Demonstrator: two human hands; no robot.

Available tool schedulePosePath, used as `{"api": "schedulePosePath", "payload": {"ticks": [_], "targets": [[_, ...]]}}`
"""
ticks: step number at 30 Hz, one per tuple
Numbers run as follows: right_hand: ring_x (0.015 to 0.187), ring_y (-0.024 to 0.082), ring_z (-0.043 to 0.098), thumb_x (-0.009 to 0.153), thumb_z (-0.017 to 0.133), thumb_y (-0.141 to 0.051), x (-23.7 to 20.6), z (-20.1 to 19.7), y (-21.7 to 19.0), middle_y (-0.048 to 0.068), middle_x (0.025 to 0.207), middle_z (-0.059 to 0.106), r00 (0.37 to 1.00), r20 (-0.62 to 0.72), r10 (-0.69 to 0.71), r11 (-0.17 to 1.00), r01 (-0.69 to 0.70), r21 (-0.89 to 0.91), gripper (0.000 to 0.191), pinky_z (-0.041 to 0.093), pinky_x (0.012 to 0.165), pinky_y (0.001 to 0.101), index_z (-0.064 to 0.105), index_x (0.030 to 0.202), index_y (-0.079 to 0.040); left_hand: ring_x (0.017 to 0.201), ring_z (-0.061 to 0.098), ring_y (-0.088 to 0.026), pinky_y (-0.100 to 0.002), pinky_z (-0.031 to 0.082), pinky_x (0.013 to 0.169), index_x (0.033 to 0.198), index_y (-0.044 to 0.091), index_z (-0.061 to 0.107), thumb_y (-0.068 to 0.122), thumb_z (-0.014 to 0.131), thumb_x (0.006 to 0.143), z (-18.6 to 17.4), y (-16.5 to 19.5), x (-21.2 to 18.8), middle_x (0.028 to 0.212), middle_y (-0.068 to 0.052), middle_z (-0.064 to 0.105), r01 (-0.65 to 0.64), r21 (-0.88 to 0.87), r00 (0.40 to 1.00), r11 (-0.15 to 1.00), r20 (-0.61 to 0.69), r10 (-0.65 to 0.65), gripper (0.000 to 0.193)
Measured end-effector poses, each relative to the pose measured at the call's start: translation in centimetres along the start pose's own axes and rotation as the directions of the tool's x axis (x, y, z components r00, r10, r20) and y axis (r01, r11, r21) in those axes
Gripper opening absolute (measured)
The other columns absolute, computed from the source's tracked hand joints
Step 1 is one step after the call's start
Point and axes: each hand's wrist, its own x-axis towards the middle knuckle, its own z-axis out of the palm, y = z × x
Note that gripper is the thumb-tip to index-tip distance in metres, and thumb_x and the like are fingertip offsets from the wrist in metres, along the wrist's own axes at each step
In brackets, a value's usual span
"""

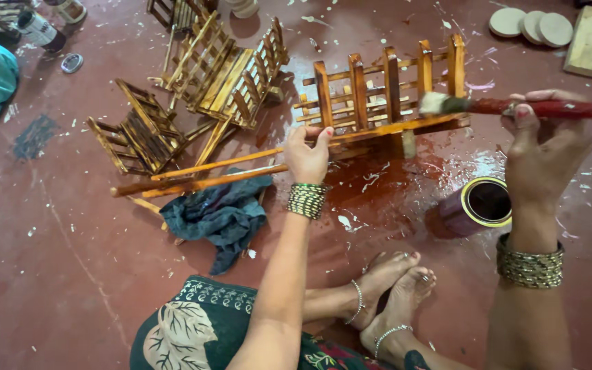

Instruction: The person sits on the floor and applies a dark stain to a small wooden chair using a brush. They repeatedly dip the brush into a can of stain and coat the chair's slats and legs, repositioning the chair to reach different areas.

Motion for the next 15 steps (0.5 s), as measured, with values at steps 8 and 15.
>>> {"api": "schedulePosePath", "payload": {"ticks": [8, 15], "targets": [[0.094, 0.011, 0.065, 0.106, 0.061, 0.006, -3.2, 5.3, -4.3, 0.01, 0.113, 0.071, 0.978, 0.184, -0.102, 0.978, 0.066, 0.196, 0.016, 0.055, 0.086, 0.0228, 0.054, 0.119, 0.001, 0.073, 0.067, -0.021, -0.034, 0.055, 0.07, 0.079, 0.003, 0.067, 0.021, 0.084, 0.081, -0.5, -1.3, 0.3, 0.082, -0.008, 0.067, 0.074, -0.015, 0.997, 0.997, -0.005, -0.074, 0.025], [0.09, 0.01, 0.067, 0.106, 0.063, 0.004, -3.8, 6.7, -3.7, 0.01, 0.109, 0.071, 0.949, 0.294, -0.111, 0.993, 0.096, 0.066, 0.017, 0.052, 0.075, 0.0215, 0.057, 0.121, -0.001, 0.078, 0.067, -0.025, -0.036, 0.055, 0.072, 0.083, 0.003, 0.069, 0.02, 0.084, 0.08, -1.3, -2.3, 0.8, 0.087, -0.011, 0.066, 0.058, 0.072, 0.998, 0.996, -0.027, -0.057, 0.023]]}}
